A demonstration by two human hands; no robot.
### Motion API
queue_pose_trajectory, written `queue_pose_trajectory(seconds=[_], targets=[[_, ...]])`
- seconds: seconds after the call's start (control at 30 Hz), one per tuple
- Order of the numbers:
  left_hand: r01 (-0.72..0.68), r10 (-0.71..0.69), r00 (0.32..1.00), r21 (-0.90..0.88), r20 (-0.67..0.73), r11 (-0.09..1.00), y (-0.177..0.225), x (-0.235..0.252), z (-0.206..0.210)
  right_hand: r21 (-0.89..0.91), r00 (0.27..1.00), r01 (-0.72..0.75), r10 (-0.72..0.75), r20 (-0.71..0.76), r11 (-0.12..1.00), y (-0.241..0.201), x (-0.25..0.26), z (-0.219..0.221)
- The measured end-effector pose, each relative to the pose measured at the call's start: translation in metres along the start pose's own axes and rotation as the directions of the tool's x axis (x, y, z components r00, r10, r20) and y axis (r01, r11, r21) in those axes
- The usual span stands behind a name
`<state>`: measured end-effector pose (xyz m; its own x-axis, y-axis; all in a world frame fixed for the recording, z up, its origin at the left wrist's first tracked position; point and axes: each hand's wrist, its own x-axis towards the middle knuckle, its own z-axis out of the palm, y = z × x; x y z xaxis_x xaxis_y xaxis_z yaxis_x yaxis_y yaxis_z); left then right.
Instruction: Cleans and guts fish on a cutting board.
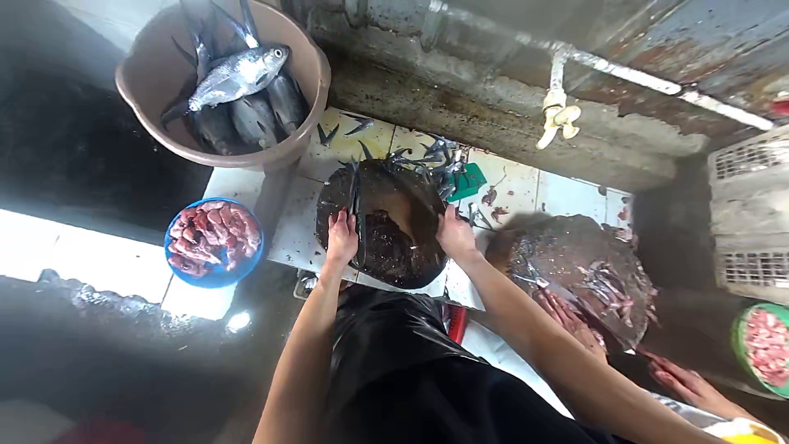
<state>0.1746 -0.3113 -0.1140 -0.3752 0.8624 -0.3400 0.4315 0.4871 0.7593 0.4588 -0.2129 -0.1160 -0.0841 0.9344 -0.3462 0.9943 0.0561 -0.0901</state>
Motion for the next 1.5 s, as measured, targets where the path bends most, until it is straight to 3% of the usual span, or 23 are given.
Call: queue_pose_trajectory(seconds=[0.07, 0.2, 0.23, 0.27, 0.37, 0.47, 0.53, 0.63, 0.7, 0.77, 0.83, 0.9, 0.97, 1.07, 1.1, 1.13, 1.2, 1.23, 1.3, 1.37, 1.4, 1.43, 1.5], targets=[[0.042, -0.043, 0.999, 0.079, 0.005, 0.996, 0.003, -0.003, -0.009, -0.036, 0.999, 0.031, -0.031, -0.011, 0.999, 0.001, -0.003, -0.004], [0.16, -0.178, 0.983, 0.247, 0.054, 0.956, 0.026, -0.016, -0.012, 0.1, 0.912, 0.261, -0.212, -0.352, 0.96, -0.02, -0.035, -0.01], [0.185, -0.217, 0.973, 0.287, 0.083, 0.94, 0.032, -0.017, -0.011, 0.18, 0.913, 0.32, -0.252, -0.32, 0.93, -0.039, -0.043, -0.014], [0.2, -0.242, 0.965, 0.313, 0.1, 0.929, 0.036, -0.018, -0.01, 0.287, 0.936, 0.339, -0.29, -0.199, 0.896, -0.064, -0.048, -0.016], [0.181, -0.249, 0.959, 0.388, 0.133, 0.904, 0.038, -0.018, -0.011, 0.49, 0.92, 0.188, -0.327, 0.217, 0.851, -0.134, -0.042, -0.008], [0.095, -0.166, 0.966, 0.323, 0.197, 0.942, 0.025, -0.021, -0.02, 0.451, 0.918, 0.109, -0.264, 0.297, 0.886, -0.161, -0.031, 0.006], [0.003, -0.031, 0.98, 0.14, 0.196, 0.99, -0.005, -0.02, -0.026, 0.499, 0.928, 0.08, -0.247, 0.278, 0.863, -0.154, -0.022, 0.011], [-0.017, 0.029, 0.996, -0.142, 0.081, 0.99, -0.044, -0.02, -0.024, 0.762, 0.899, 0.045, -0.359, 0.252, 0.646, -0.121, -0.009, 0.038], [-0.003, 0.017, 0.997, -0.168, 0.08, 0.986, -0.044, -0.01, -0.025, 0.864, 0.871, -0.028, -0.411, 0.268, 0.503, -0.116, -0.004, 0.042], [0.042, -0.028, 0.996, -0.164, 0.083, 0.986, -0.034, -0.009, -0.024, 0.893, 0.877, -0.077, -0.395, 0.272, 0.444, -0.12, -0.011, 0.038], [0.089, -0.074, 0.995, -0.295, 0.06, 0.951, -0.032, -0.012, -0.023, 0.94, 0.876, -0.16, -0.395, 0.276, 0.301, -0.122, -0.021, 0.034], [0.164, -0.153, 0.986, -0.585, 0.068, 0.794, -0.031, -0.018, -0.024, 0.961, 0.86, -0.275, -0.44, 0.26, 0.031, -0.122, -0.029, 0.032], [0.245, -0.194, 0.967, -0.814, 0.166, 0.526, -0.03, -0.028, -0.018, 0.915, 0.834, -0.36, -0.502, 0.228, -0.182, -0.12, -0.033, 0.032], [0.284, -0.144, 0.956, -0.93, 0.256, 0.233, -0.032, -0.037, -0.011, 0.831, 0.792, -0.454, -0.573, 0.212, -0.321, -0.128, -0.033, 0.036], [0.276, -0.168, 0.956, -0.929, 0.239, 0.245, -0.032, -0.037, -0.014, 0.818, 0.793, -0.465, -0.57, 0.214, -0.339, -0.132, -0.034, 0.039], [0.239, -0.215, 0.962, -0.899, 0.168, 0.367, -0.031, -0.035, -0.02, 0.819, 0.805, -0.458, -0.553, 0.216, -0.346, -0.136, -0.035, 0.04], [0.094, -0.212, 0.971, -0.629, -0.115, 0.772, -0.032, -0.032, -0.029, 0.86, 0.852, -0.4, -0.473, 0.222, -0.317, -0.14, -0.038, 0.041], [0.028, -0.137, 0.966, -0.436, -0.22, 0.9, -0.028, -0.032, -0.032, 0.895, 0.882, -0.353, -0.416, 0.222, -0.272, -0.142, -0.038, 0.039], [-0.039, -0.032, 0.971, -0.287, -0.237, 0.957, -0.013, -0.037, -0.027, 0.979, 0.935, -0.204, -0.303, 0.185, -0.032, -0.144, -0.04, 0.033], [-0.002, -0.035, 0.992, -0.291, -0.12, 0.957, 0.005, -0.036, -0.016, 0.916, 0.964, 0.045, -0.259, 0.065, 0.4, -0.152, -0.045, 0.018], [0.044, -0.068, 0.995, -0.292, -0.073, 0.956, 0.014, -0.036, -0.014, 0.772, 0.957, 0.165, -0.288, 0.025, 0.614, -0.157, -0.049, 0.007], [0.107, -0.126, 0.991, -0.317, -0.042, 0.942, 0.02, -0.035, -0.015, 0.598, 0.943, 0.259, -0.333, 0.014, 0.759, -0.163, -0.053, -0.002], [0.267, -0.279, 0.96, -0.426, 0.035, 0.865, 0.027, -0.034, -0.017, 0.36, 0.928, 0.333, -0.371, 0.039, 0.871, -0.17, -0.056, -0.013]])
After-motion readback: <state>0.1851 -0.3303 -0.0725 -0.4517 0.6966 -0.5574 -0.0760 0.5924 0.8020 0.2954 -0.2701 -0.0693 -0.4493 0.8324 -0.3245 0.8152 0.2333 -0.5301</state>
